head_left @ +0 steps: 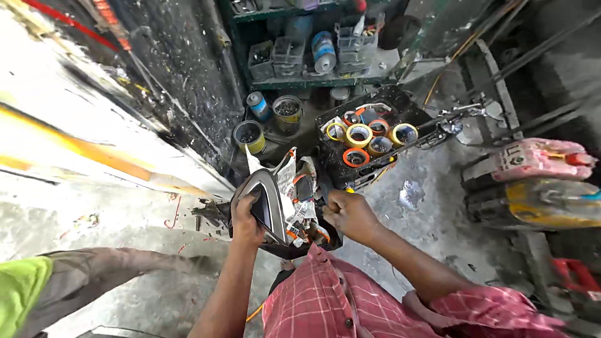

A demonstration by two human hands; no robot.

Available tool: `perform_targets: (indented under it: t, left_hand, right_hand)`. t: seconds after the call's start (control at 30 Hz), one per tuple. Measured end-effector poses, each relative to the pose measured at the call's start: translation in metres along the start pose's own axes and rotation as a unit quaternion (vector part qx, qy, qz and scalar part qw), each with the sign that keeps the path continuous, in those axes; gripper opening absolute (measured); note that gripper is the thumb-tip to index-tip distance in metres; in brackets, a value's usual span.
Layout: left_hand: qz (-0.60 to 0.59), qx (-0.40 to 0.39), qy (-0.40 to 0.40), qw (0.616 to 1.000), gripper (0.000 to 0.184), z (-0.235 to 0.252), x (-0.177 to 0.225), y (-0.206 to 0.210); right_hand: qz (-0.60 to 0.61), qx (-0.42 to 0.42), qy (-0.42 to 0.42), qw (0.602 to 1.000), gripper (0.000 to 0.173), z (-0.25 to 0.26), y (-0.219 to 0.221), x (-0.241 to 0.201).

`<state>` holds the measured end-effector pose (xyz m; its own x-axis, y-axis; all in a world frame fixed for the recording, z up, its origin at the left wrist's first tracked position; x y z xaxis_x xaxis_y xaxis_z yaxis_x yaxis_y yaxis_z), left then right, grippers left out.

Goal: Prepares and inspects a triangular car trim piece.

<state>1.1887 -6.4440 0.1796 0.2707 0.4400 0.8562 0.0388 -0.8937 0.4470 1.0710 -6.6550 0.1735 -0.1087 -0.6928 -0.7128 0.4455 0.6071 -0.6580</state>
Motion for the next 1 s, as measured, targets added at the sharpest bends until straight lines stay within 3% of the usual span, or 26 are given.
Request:
perform_targets:
  t: [0.03, 0.1, 0.17, 0.37, 0.5, 0.57, 0.63, 0.8, 0.9, 0.97, 1.0]
  left_hand:
    - [-0.005, -0.006, 0.001, 1.000, 0.035, -0.003, 0.003, -0.005]
    - [-0.018, -0.009, 0.000, 1.000, 0.039, -0.007, 0.006, -0.015]
    - [-0.029, -0.015, -0.001, 0.999, 0.042, -0.010, 0.006, -0.027]
    - [-0.008, 0.028, 0.001, 1.000, 0.044, -0.024, -0.006, -0.058]
    - [-0.007, 0.091, 0.028, 0.995, 0.034, -0.035, -0.022, -0.067]
    - [0.005, 0.129, 0.041, 0.991, 0.020, -0.044, -0.029, -0.063]
    - [0.013, 0.167, 0.066, 0.984, 0.020, -0.055, -0.039, -0.053]
    - [0.016, 0.247, 0.113, 0.962, 0.038, -0.078, -0.066, -0.004]
    - [0.025, 0.250, 0.113, 0.961, 0.037, -0.083, -0.080, 0.022]
    - [-0.005, 0.242, 0.104, 0.965, 0.025, -0.087, -0.086, 0.031]
    - [-0.018, 0.240, 0.101, 0.965, 0.023, -0.088, -0.089, 0.034]
  right_hand:
    - [-0.023, -0.032, 0.004, 0.999, 0.014, 0.004, 0.005, -0.005]
    - [-0.077, -0.106, -0.001, 0.991, 0.057, 0.010, 0.018, -0.010]
    - [-0.110, -0.171, -0.012, 0.979, 0.068, 0.013, 0.029, -0.013]
    - [-0.083, -0.217, -0.029, 0.972, 0.071, 0.023, 0.046, -0.009]
    - [-0.108, -0.285, -0.040, 0.952, 0.061, 0.049, 0.053, 0.004]
    - [-0.129, -0.340, -0.072, 0.929, 0.052, 0.066, 0.055, 0.016]
    - [-0.134, -0.365, -0.111, 0.915, 0.040, 0.081, 0.057, 0.035]
    - [-0.016, -0.288, -0.149, 0.946, 0.026, 0.116, 0.061, 0.085]
    - [0.032, -0.259, -0.148, 0.954, 0.040, 0.126, 0.059, 0.104]
    - [0.054, -0.303, -0.134, 0.942, 0.063, 0.127, 0.052, 0.118]
    - [0.057, -0.320, -0.121, 0.938, 0.060, 0.127, 0.046, 0.127]
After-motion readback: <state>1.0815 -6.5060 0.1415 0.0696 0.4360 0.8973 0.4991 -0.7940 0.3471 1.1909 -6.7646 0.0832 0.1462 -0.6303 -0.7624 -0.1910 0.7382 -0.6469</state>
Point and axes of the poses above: each hand's wrist, its own z-axis towards the middle knuckle, its own y-axis out of the palm, x = y × z, the point moved 2 cm from there along z, towards the middle knuckle, and after that the axes turned 13 degrees about x, right-handed, at the moved point
